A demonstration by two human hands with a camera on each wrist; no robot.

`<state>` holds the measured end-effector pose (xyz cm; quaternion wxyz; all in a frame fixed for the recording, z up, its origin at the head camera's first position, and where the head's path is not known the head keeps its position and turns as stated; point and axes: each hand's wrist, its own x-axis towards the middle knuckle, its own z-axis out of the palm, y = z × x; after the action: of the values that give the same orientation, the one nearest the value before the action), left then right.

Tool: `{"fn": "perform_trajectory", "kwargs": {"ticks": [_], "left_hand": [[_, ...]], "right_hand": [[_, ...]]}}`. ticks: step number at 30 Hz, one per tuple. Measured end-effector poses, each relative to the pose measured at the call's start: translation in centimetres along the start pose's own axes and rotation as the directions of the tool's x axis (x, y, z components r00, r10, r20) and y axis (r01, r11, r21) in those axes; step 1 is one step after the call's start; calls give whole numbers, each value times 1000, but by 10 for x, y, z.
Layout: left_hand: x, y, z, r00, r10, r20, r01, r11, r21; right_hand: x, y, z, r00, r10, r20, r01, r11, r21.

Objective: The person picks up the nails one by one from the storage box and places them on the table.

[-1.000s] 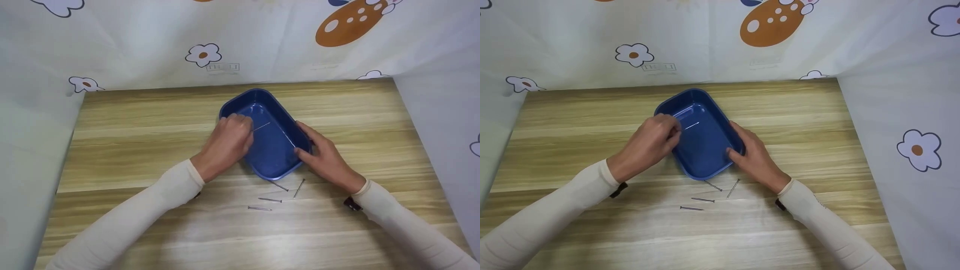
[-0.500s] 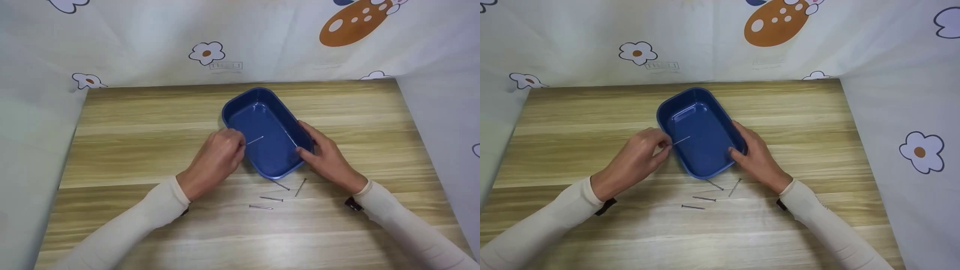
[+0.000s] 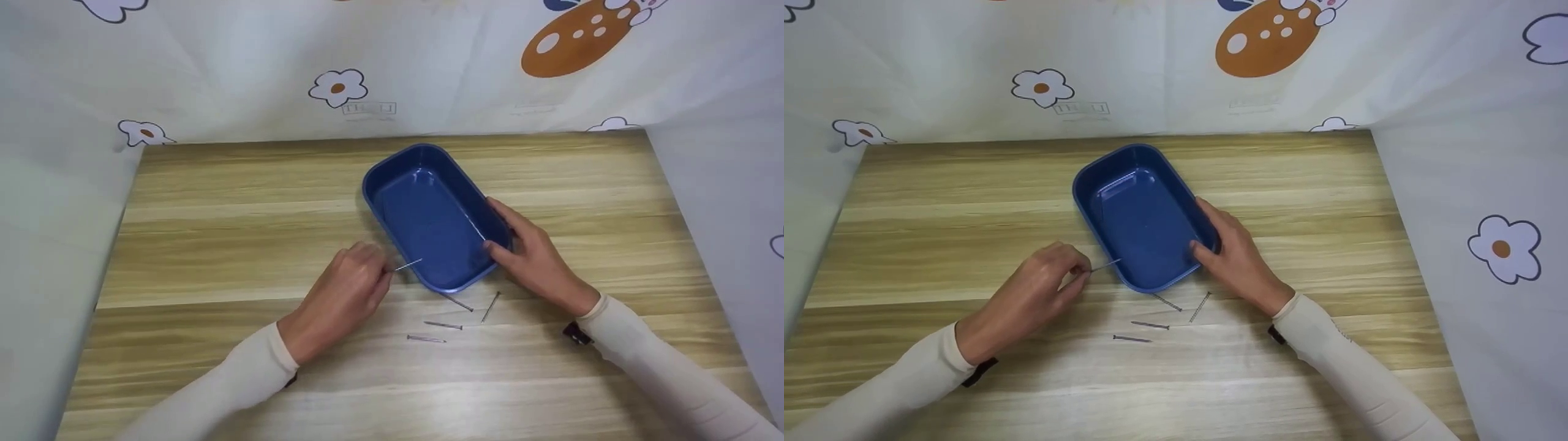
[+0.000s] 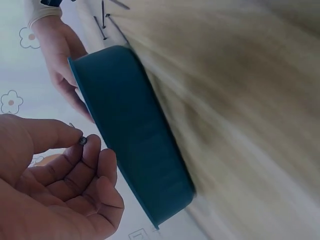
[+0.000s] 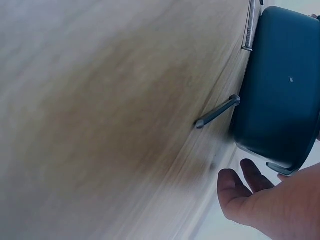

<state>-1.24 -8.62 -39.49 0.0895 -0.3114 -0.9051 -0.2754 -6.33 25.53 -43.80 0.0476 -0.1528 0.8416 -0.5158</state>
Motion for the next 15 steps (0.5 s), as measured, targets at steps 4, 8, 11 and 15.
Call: {"fn": "perform_trajectory", "kwargs": {"ticks": [4, 8, 11, 15], "left_hand": [[-9, -1, 3, 1000, 7, 21, -8, 1000, 19], [-17, -3, 7, 998, 35, 44, -37, 998, 43], [-21, -5, 11, 996, 53, 70, -57, 997, 58], [-25, -10, 16, 993, 59, 101, -68, 994, 90]], "right_hand": [[0, 0, 0, 1000, -2, 3, 2, 1000, -7], [0, 0, 0, 1000, 1, 4, -1, 1000, -8], [0, 0, 0, 1000, 11, 6, -11, 1000, -6], [0, -1, 0, 1000, 27, 10, -26, 999, -20]]}}
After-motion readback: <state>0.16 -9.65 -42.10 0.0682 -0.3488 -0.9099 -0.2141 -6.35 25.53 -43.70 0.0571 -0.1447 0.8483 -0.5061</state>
